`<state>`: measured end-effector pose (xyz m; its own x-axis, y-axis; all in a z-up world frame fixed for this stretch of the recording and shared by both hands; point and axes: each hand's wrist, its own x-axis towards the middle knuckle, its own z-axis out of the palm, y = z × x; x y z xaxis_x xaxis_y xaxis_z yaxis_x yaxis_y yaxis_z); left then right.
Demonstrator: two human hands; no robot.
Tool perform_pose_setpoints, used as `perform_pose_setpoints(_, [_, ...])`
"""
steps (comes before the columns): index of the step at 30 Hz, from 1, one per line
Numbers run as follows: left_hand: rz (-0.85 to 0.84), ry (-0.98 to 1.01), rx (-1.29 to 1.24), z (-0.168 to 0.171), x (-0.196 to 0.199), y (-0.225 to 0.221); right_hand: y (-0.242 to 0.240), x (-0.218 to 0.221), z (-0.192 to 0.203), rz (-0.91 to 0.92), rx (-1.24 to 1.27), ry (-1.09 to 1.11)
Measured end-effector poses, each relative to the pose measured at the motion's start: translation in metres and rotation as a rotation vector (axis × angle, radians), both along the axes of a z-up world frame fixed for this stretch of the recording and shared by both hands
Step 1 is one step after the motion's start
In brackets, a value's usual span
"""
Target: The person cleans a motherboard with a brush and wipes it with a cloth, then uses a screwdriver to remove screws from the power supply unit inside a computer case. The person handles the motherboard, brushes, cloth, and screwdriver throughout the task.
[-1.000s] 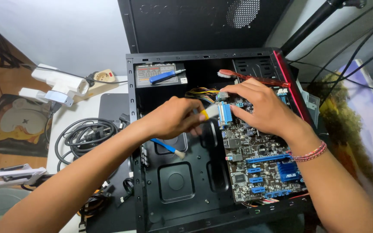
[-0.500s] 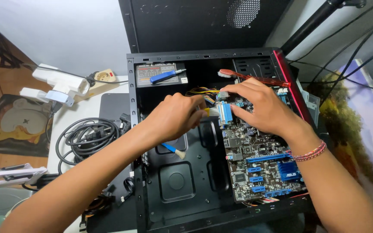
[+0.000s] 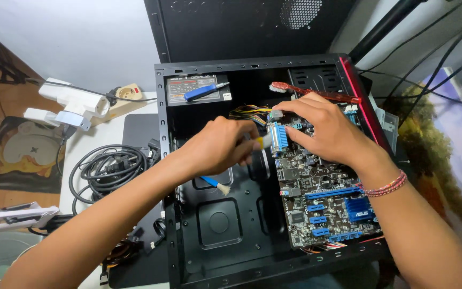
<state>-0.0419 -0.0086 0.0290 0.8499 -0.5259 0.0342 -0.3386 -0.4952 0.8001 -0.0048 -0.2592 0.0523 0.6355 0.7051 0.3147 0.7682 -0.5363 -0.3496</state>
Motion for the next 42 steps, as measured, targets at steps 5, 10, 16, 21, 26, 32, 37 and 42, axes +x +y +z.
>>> perform_pose_setpoints(5, [0.035,-0.012,0.016,0.006,-0.002,-0.004,-0.001,0.001,-0.002,-0.013,-0.001,0.008])
perform_pose_setpoints(10, [0.133,-0.258,0.144,0.004,-0.011,-0.011,-0.003,0.002,-0.002,-0.020,0.005,0.019])
perform_pose_setpoints(16, [0.123,-0.293,0.234,0.019,-0.012,-0.011,-0.004,0.003,-0.004,0.008,0.011,-0.002])
perform_pose_setpoints(21, [-0.069,-0.021,0.191,0.032,-0.012,-0.003,-0.004,0.001,-0.003,0.014,-0.001,-0.017])
perform_pose_setpoints(26, [-0.082,-0.140,-0.216,0.005,0.011,0.003,-0.002,-0.002,0.005,0.003,0.056,-0.070])
perform_pose_setpoints(32, [0.139,-0.094,-0.363,0.020,0.012,-0.025,-0.003,-0.010,0.004,0.007,0.347,0.178])
perform_pose_setpoints(37, [0.206,-0.018,-0.620,0.011,0.026,-0.034,-0.003,-0.009,0.000,0.103,0.536,0.366])
perform_pose_setpoints(42, [0.014,0.075,-0.736,0.004,0.040,-0.022,-0.020,-0.009,0.013,-0.135,0.681,0.379])
